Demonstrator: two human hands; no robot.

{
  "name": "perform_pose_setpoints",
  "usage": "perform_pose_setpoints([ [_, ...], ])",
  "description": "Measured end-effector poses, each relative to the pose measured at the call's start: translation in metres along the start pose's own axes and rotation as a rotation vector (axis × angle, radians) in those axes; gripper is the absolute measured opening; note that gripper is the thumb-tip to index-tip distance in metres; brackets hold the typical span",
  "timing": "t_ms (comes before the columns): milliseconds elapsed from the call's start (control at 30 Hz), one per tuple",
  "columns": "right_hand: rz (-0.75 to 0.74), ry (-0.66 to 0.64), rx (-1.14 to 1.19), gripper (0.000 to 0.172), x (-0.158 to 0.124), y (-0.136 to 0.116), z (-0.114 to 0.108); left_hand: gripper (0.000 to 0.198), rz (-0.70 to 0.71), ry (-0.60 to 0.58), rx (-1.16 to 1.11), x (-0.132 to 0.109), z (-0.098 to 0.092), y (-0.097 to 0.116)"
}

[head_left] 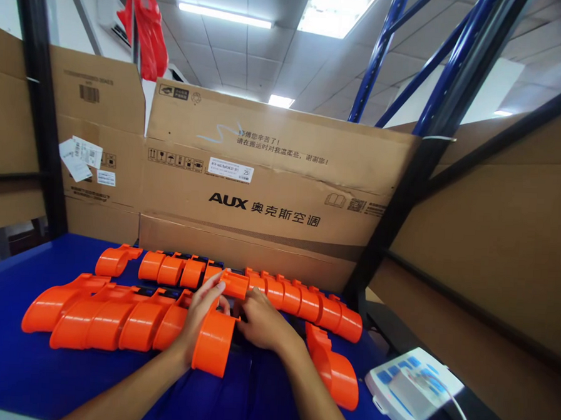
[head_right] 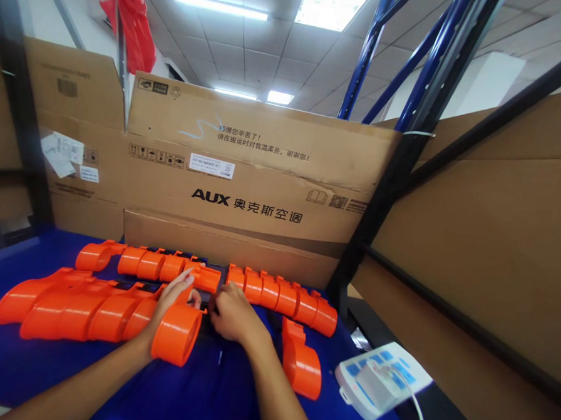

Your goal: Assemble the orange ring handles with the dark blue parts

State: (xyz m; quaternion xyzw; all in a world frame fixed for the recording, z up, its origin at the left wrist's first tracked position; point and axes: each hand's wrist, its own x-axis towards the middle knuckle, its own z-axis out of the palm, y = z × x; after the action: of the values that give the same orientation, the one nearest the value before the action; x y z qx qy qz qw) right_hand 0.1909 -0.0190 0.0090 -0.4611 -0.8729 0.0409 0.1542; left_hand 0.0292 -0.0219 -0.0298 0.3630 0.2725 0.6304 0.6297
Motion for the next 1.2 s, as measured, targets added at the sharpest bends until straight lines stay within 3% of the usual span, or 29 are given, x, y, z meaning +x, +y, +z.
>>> perform_pose_setpoints([
  [267,0.06,-0.02,0.137,0.027,-0.004,0.008,0.0,0.061,-0.008,0.026,0.029,-0.001,-0.001,0.0],
  [633,0.012,0.065,0.235,0.02,-0.008,0.018,-0.009,0.076,0.016,0.024,0.062,-0.001,-0.001,-0.001],
  [733,0.054,0.159,0.349,0.023,-0.009,0.018,-0.013,0.08,0.012,0.04,0.069,-0.003,0.001,0.0],
  [933,0.258,0.341,0.9,0.016,-0.013,0.017,-0.014,0.08,0.001,0.06,0.08,-0.004,0.006,0.003],
  [1200,0.195,0.672,1.195,0.029,-0.007,0.021,-0.018,0.077,0.009,0.047,0.089,-0.002,0.007,0.001],
])
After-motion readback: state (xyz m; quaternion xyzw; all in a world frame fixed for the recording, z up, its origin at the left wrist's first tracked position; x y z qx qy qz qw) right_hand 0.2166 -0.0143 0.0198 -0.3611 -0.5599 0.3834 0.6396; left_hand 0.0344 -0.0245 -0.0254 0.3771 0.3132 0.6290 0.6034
